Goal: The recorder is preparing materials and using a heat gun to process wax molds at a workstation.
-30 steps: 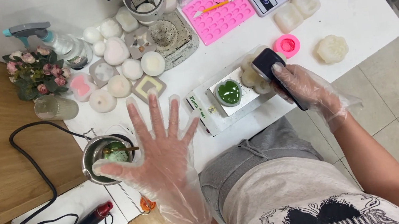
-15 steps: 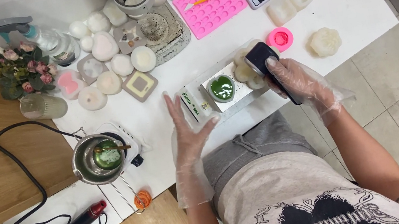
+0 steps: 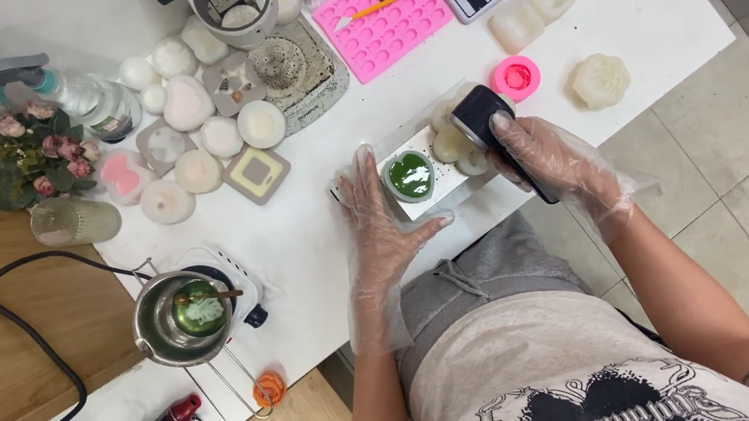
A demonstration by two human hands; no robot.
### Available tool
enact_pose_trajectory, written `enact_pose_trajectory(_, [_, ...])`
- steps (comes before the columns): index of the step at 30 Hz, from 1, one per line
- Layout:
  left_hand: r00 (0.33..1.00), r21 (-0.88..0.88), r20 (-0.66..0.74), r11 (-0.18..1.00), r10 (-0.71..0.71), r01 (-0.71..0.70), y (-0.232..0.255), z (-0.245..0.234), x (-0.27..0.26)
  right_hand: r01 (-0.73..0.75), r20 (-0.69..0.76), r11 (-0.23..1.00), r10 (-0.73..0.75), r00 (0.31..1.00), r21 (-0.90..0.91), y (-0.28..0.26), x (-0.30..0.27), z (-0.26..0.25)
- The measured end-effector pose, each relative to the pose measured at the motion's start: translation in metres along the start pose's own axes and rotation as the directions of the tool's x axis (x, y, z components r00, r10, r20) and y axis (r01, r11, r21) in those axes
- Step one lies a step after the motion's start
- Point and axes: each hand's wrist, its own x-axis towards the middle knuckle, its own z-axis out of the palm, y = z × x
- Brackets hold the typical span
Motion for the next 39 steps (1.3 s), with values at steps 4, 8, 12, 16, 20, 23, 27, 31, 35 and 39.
enact_pose_trajectory(4, [0.997, 0.020, 0.045, 0.998, -0.059, 0.058, -0.001, 0.001, 0.003, -0.010, -0.002, 1.000, 0.010, 1.000, -0.001, -0.001, 0.001, -0.001])
enact_pose_trajectory(8, [0.998, 0.007, 0.036, 0.998, -0.056, 0.056, -0.014, 0.006, 0.002, -0.017, 0.008, 1.000, 0.017, 1.000, 0.014, -0.002, 0.001, -0.001])
enact_pose_trajectory(12, [0.997, 0.014, 0.052, 0.998, -0.056, 0.056, -0.011, 0.002, 0.006, -0.021, 0.002, 1.000, 0.021, 1.000, 0.015, 0.001, 0.003, -0.002])
enact_pose_trajectory(16, [0.995, 0.036, 0.071, 0.997, -0.073, 0.070, -0.012, 0.000, 0.009, -0.038, -0.008, 0.999, 0.038, 0.999, 0.012, 0.003, 0.005, -0.001])
enact_pose_trajectory(20, [0.993, 0.054, 0.077, 0.995, -0.093, 0.089, -0.013, 0.003, 0.010, -0.037, -0.002, 0.999, 0.037, 0.999, -0.027, -0.003, 0.000, -0.003])
enact_pose_trajectory(23, [0.995, 0.052, 0.074, 0.997, -0.063, 0.060, -0.013, -0.003, 0.011, -0.035, 0.006, 0.999, 0.035, 0.999, -0.020, -0.005, 0.002, -0.003])
enact_pose_trajectory(27, [0.995, 0.073, 0.079, 0.996, -0.059, 0.053, -0.016, -0.002, 0.013, -0.044, 0.010, 0.999, 0.044, 0.999, 0.015, 0.002, 0.005, -0.003])
enact_pose_trajectory(31, [0.998, 0.091, 0.055, 0.995, -0.041, 0.036, -0.020, 0.002, 0.014, -0.026, -0.006, 0.999, 0.025, 1.000, -0.022, 0.009, 0.007, -0.002])
enact_pose_trajectory(35, [0.999, 0.092, 0.035, 0.995, -0.039, 0.036, -0.015, 0.001, 0.014, -0.028, -0.013, 0.999, 0.027, 1.000, -0.018, 0.003, 0.003, 0.001])
enact_pose_trajectory(39, [1.000, 0.090, -0.012, 0.996, -0.029, 0.029, -0.023, 0.011, 0.011, -0.030, -0.012, 0.996, 0.029, 1.000, -0.088, -0.005, -0.003, 0.000])
